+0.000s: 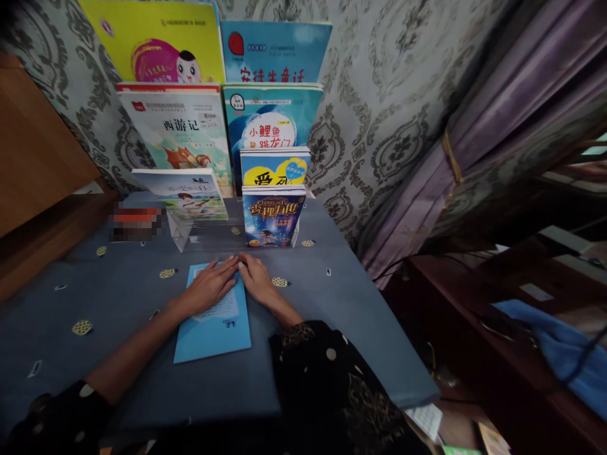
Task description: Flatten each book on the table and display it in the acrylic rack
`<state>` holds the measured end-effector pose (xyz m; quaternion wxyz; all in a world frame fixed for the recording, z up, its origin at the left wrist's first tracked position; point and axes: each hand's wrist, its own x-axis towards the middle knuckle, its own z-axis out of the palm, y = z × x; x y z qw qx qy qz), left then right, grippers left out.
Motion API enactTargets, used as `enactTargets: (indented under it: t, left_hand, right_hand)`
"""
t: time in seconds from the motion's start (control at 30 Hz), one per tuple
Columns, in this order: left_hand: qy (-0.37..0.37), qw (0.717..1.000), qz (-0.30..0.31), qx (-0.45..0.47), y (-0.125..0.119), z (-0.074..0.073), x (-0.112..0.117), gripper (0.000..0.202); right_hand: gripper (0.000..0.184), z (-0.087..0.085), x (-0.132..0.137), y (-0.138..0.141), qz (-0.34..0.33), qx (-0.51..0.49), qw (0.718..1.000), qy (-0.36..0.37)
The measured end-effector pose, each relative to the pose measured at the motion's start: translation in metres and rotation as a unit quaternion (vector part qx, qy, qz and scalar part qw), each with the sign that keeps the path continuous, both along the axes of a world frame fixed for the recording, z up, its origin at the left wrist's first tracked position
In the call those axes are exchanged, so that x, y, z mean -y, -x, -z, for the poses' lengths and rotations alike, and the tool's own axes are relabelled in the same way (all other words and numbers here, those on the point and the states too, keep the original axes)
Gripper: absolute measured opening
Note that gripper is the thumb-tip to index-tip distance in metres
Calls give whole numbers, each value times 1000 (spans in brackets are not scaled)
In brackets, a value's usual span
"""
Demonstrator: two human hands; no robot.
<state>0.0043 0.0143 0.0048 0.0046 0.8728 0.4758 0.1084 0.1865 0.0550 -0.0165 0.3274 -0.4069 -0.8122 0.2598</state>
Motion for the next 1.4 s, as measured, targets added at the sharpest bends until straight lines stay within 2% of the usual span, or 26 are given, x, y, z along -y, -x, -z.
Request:
enactTargets:
  t: [0.17, 0.33, 0.47, 0.73, 0.93, 1.07, 1.17, 1.3, 1.4]
  left_hand:
    - [24, 999, 46, -2, 3, -4, 6, 47]
    - [62, 994, 95, -10, -2, -9, 21, 45]
    - [87, 987, 134, -9, -8, -14, 45, 45]
    - [118, 972, 205, -6, -18, -22, 108, 45]
    - [121, 969, 214, -31, -20, -25, 129, 51]
    - [95, 974, 203, -28, -18, -19, 149, 61]
    - [57, 982, 173, -46, -15, -7, 171, 74]
    - [-48, 986, 121, -104, -9, 12, 197, 65]
    - [-116, 980, 107, -120, -2, 16, 208, 64]
  right_hand:
    - [38, -5, -1, 0, -6, 0, 1000, 13]
    - [36, -6, -2, 0, -11, 10, 1000, 14]
    - [32, -6, 0, 0, -11, 20, 1000, 1]
    - [34, -4, 10, 2, -13, 66, 997, -38]
    - [40, -7, 17, 2, -21, 105, 992, -69]
    - [41, -13, 32, -2, -45, 123, 988, -85]
    - [42, -14, 47, -5, -68, 127, 985, -98]
    - [44, -16, 69, -7, -97, 116, 983, -103]
    - [45, -18, 81, -9, -117, 99, 984, -90]
